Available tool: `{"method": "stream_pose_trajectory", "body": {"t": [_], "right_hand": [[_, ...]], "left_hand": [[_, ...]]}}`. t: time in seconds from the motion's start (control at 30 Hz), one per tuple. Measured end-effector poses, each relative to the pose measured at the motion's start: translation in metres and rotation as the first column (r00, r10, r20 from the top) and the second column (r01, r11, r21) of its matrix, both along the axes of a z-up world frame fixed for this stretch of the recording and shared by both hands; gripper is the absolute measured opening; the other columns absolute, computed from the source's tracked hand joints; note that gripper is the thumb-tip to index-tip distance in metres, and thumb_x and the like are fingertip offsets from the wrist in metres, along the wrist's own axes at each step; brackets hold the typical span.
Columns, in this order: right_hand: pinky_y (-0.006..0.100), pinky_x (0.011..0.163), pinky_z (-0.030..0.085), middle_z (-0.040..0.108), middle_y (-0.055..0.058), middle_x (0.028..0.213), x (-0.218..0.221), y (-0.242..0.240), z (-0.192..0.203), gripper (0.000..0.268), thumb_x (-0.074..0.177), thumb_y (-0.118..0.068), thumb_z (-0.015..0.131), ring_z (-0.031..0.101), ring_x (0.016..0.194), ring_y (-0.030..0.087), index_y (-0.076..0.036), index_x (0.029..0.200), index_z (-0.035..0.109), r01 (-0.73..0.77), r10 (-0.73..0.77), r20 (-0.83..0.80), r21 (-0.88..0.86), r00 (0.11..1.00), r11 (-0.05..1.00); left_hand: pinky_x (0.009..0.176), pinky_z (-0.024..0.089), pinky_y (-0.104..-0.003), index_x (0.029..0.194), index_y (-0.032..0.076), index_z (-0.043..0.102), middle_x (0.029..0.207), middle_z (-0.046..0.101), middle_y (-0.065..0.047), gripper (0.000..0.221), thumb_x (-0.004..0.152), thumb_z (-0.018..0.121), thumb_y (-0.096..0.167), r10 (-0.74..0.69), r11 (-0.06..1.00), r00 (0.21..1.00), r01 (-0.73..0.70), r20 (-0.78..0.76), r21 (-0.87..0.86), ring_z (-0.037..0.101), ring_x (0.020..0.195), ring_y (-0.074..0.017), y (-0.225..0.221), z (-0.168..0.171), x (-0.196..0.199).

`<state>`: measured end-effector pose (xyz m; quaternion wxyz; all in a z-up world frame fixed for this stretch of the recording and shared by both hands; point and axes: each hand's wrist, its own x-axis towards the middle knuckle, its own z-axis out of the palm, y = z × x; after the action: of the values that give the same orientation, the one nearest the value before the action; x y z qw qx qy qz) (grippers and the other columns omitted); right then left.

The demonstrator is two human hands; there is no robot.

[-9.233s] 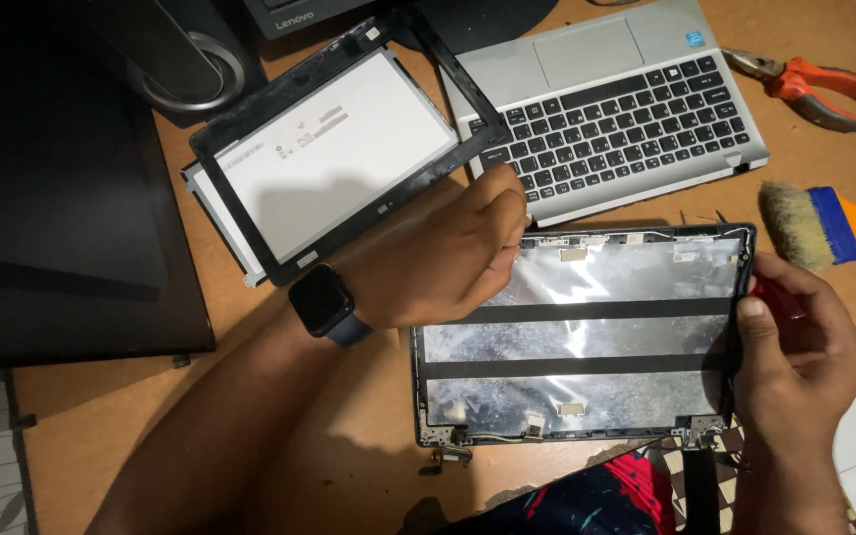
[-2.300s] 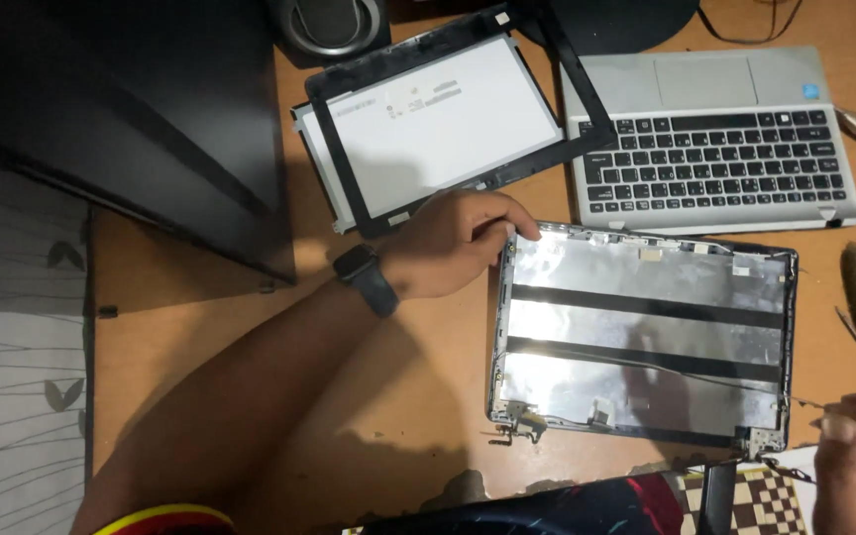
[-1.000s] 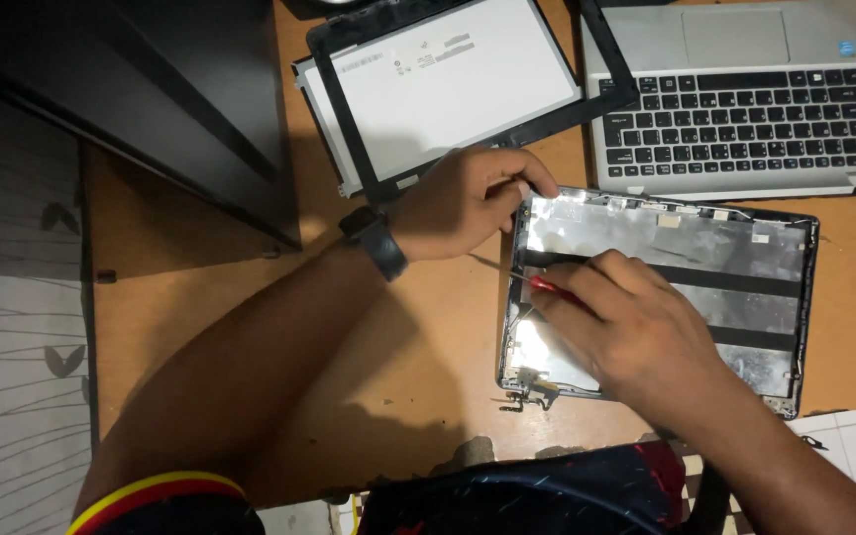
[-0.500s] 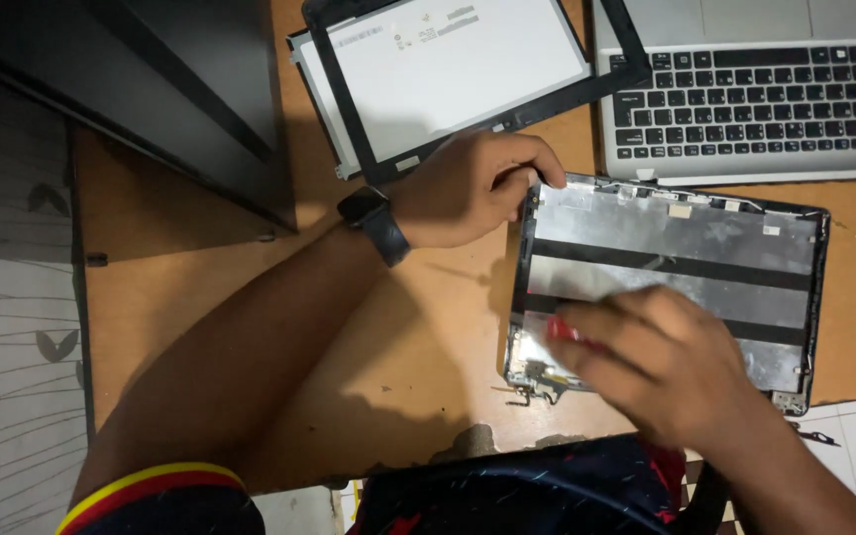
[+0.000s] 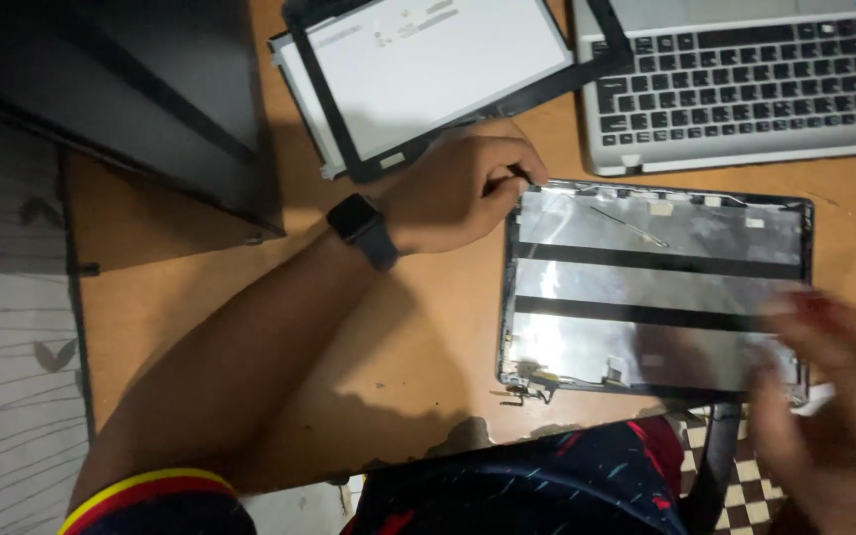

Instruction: Cleaning and disassembling laptop components using a brush and a screwdriver on a repair bench.

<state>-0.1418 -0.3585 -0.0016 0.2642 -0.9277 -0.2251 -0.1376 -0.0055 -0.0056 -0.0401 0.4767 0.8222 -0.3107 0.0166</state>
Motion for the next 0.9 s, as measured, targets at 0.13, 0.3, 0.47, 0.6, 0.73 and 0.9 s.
{"method": "stream_pose_trajectory", "body": {"t": [0.13,0.3,0.47,0.6,0.73,0.9], "right_hand": [[0.054,0.121,0.041,0.057,0.042,0.145,-0.016,-0.022,-0.009,0.036,0.12,0.017,0.053,0.056,0.123,0.046,0.027,0.154,0.056,0.28,-0.278,-0.04,0.043,0.96,0.959],[0.043,0.087,0.057,0.063,0.03,0.133,-0.029,-0.03,0.0,0.056,0.092,-0.002,0.077,0.064,0.101,0.035,0.005,0.146,0.068,0.345,-0.366,-0.211,-0.128,0.906,0.93],[0.041,0.103,0.057,0.066,0.022,0.13,-0.03,-0.052,-0.016,0.063,0.079,-0.007,0.085,0.066,0.114,0.03,0.002,0.139,0.068,0.222,-0.238,-0.149,-0.118,0.96,0.968],[0.036,0.097,0.053,0.069,0.015,0.123,-0.02,-0.058,-0.016,0.059,0.08,-0.013,0.086,0.065,0.098,0.023,-0.001,0.135,0.07,0.209,-0.225,-0.112,-0.139,0.968,0.968],[0.041,0.106,0.058,0.07,0.02,0.122,-0.011,-0.066,-0.024,0.055,0.083,-0.011,0.089,0.07,0.109,0.029,0.004,0.133,0.072,0.182,-0.181,0.022,-0.163,0.983,0.97],[0.036,0.096,0.057,0.069,0.018,0.118,0.0,-0.068,-0.028,0.057,0.081,-0.014,0.092,0.068,0.1,0.024,0.005,0.132,0.073,0.235,-0.236,0.002,-0.114,0.972,0.965]], "left_hand": [[0.076,0.052,-0.04,0.104,0.001,0.07,0.108,0.062,-0.015,0.02,0.096,0.052,0.005,-0.041,0.994,0.994,0.03,0.106,0.101,0.064,0.088,-0.0276,-0.004,0.009,-0.005],[0.076,0.062,-0.042,0.133,0.005,0.057,0.122,0.057,-0.014,0.046,0.105,0.055,0.042,-0.102,0.566,0.979,0.202,-0.175,0.8,0.065,0.092,-0.0297,-0.026,0.062,-0.028],[0.05,0.048,-0.048,0.087,0.008,0.063,0.091,0.06,-0.013,0.004,0.087,0.061,0.011,-0.293,0.75,0.939,0.108,0.181,0.652,0.059,0.064,-0.0315,-0.029,0.034,-0.05],[0.085,0.042,-0.047,0.091,0.005,0.073,0.115,0.063,-0.011,0.021,0.095,0.065,0.024,-0.398,0.905,0.864,0.316,0.309,0.284,0.047,0.097,-0.0278,-0.008,0.045,-0.051],[0.092,0.043,-0.052,0.088,0.011,0.075,0.115,0.069,-0.011,0.022,0.096,0.066,0.03,-0.469,0.867,0.865,0.412,0.179,0.282,0.057,0.108,-0.0326,0.002,0.042,-0.044],[0.102,0.035,-0.054,0.084,0.012,0.072,0.102,0.068,-0.003,0.031,0.087,0.051,-0.011,-0.425,0.891,0.871,0.356,0.246,0.281,0.057,0.109,-0.031,0.0,0.04,-0.041]]}}
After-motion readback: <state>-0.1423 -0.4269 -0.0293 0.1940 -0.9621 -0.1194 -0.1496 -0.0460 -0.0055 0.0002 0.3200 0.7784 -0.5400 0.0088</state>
